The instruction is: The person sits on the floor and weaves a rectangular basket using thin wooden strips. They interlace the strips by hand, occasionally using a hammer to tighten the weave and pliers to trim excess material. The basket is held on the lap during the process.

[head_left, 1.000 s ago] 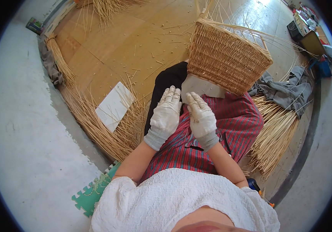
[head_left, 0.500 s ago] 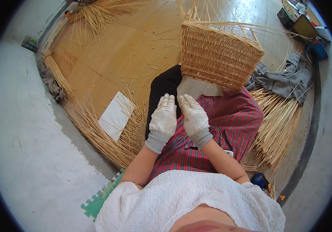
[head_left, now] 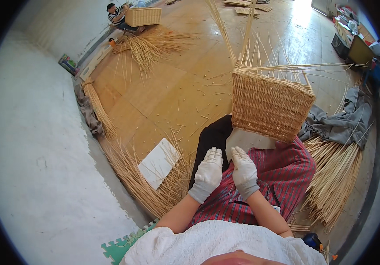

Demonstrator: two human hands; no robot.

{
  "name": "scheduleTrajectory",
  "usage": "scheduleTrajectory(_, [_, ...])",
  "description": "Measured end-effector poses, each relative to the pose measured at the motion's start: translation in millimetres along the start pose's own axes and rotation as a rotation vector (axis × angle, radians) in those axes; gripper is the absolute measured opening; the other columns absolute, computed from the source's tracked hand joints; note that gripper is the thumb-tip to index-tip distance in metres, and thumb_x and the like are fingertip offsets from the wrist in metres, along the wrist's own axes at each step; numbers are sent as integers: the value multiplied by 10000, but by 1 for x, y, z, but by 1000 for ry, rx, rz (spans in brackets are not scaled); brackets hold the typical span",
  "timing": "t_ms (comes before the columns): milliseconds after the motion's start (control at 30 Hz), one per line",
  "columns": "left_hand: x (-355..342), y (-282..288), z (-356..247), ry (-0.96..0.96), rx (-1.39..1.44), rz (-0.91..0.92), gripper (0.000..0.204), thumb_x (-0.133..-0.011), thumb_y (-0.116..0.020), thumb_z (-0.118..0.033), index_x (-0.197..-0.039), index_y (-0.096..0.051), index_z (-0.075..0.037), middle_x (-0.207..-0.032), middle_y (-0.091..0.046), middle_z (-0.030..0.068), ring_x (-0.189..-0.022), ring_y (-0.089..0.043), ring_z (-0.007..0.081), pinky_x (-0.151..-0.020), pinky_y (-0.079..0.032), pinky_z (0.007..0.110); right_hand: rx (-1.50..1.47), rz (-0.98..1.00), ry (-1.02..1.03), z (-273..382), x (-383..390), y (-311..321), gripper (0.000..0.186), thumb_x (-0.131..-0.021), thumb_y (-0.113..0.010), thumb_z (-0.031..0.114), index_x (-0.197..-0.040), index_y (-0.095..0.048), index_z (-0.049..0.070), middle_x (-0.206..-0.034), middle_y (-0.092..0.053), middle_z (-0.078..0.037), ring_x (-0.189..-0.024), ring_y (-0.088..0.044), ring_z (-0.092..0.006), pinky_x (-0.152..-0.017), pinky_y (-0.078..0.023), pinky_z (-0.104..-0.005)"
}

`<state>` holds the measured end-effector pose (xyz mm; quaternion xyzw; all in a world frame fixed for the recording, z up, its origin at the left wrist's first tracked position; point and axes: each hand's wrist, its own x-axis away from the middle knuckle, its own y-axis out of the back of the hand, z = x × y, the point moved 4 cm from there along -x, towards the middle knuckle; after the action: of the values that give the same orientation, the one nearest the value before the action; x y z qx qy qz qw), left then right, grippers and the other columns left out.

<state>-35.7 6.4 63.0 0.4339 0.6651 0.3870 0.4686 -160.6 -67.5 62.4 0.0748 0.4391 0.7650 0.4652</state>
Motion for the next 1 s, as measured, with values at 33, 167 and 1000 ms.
scheduleTrajectory(33, [0, 1, 0, 9, 9, -1, 378, -988, -576, -121, -1289, -598, 105, -1273, -652, 270, -1257, -613, 358, -1106, -465, 426, -7, -7, -2, -1, 0, 1, 452, -902, -511, -3, -1338, -625, 31, -1331, -642, -208, -1256, -612, -342, -1094, -476, -413])
scheduleTrajectory(167, [-3, 2, -5, -21, -28, 7, 371, -988, -578, -122, -1277, -603, 110, -1261, -660, 267, -1250, -618, 355, -1104, -467, 426, 12, -5, 14, -3, 2, -1, 441, -912, -509, 5, -1336, -627, 33, -1331, -644, -199, -1260, -610, -333, -1097, -475, -407])
scheduleTrajectory(1000, [0, -5, -3, 10, 24, 67, 365, -1000, -576, -167, -1264, -636, 79, -1263, -666, 265, -1243, -621, 369, -1076, -485, 429, -13, 41, -24, -6, 7, -5, 452, -901, -529, 58, -1344, -615, 28, -1353, -633, -202, -1276, -599, -331, -1113, -452, -413])
